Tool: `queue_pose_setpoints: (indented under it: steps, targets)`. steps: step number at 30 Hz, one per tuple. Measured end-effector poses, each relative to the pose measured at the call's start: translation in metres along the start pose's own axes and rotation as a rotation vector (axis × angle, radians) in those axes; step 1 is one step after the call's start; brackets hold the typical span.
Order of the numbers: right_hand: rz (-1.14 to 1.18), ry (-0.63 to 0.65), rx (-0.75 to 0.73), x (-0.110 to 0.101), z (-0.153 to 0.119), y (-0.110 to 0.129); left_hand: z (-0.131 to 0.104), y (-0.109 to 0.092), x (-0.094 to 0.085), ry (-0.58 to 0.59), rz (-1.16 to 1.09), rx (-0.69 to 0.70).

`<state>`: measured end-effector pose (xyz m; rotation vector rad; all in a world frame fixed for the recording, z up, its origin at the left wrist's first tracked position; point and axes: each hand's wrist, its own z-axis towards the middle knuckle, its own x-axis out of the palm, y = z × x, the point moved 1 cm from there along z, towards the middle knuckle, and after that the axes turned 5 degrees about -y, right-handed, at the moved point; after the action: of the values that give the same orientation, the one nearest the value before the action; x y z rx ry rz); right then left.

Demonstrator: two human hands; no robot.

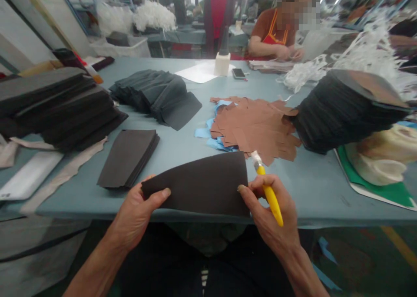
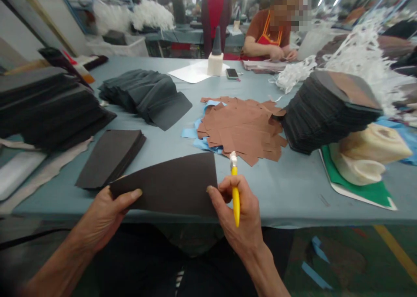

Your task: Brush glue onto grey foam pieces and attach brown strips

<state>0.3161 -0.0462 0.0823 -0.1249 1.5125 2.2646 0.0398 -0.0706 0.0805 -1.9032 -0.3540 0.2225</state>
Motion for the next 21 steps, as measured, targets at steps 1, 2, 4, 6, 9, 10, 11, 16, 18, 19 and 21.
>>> queue_pose_setpoints:
  steps: [1,2,4,6,9,10,11,16,18,19,21]
  targets:
    - [-0.041,0.014,-0.01,-0.003,-0.003,-0.002,-0.002,0.003,0.001,0.017,-0.001,-0.02]
    - [-0.091,0.033,-0.026,-0.005,-0.005,-0.004,-0.004,0.007,0.001,0.032,-0.002,-0.039]
    - [-0.187,0.084,-0.071,-0.012,-0.011,-0.009,-0.01,0.013,0.0,0.048,-0.008,-0.072]
    - [-0.246,0.119,-0.088,-0.017,-0.018,-0.013,-0.017,0.02,-0.002,0.047,-0.027,-0.119]
    - [-0.283,0.154,-0.054,-0.02,-0.029,-0.018,-0.027,0.032,-0.009,0.006,-0.05,-0.216]
    - [-0.285,0.164,-0.035,-0.019,-0.032,-0.018,-0.029,0.036,-0.011,-0.026,-0.055,-0.248]
    - [-0.283,0.171,-0.017,-0.017,-0.035,-0.019,-0.031,0.039,-0.013,-0.064,-0.058,-0.276]
    - [-0.241,0.136,0.034,-0.002,-0.038,-0.019,-0.032,0.057,-0.025,-0.287,0.011,-0.205]
    - [-0.231,0.122,0.029,0.002,-0.035,-0.02,-0.029,0.062,-0.027,-0.364,0.098,-0.101]
    - [-0.233,0.11,0.025,0.003,-0.032,-0.02,-0.028,0.064,-0.028,-0.397,0.139,-0.058]
    - [-0.245,0.1,0.029,0.003,-0.029,-0.02,-0.027,0.066,-0.026,-0.458,0.204,0.01]
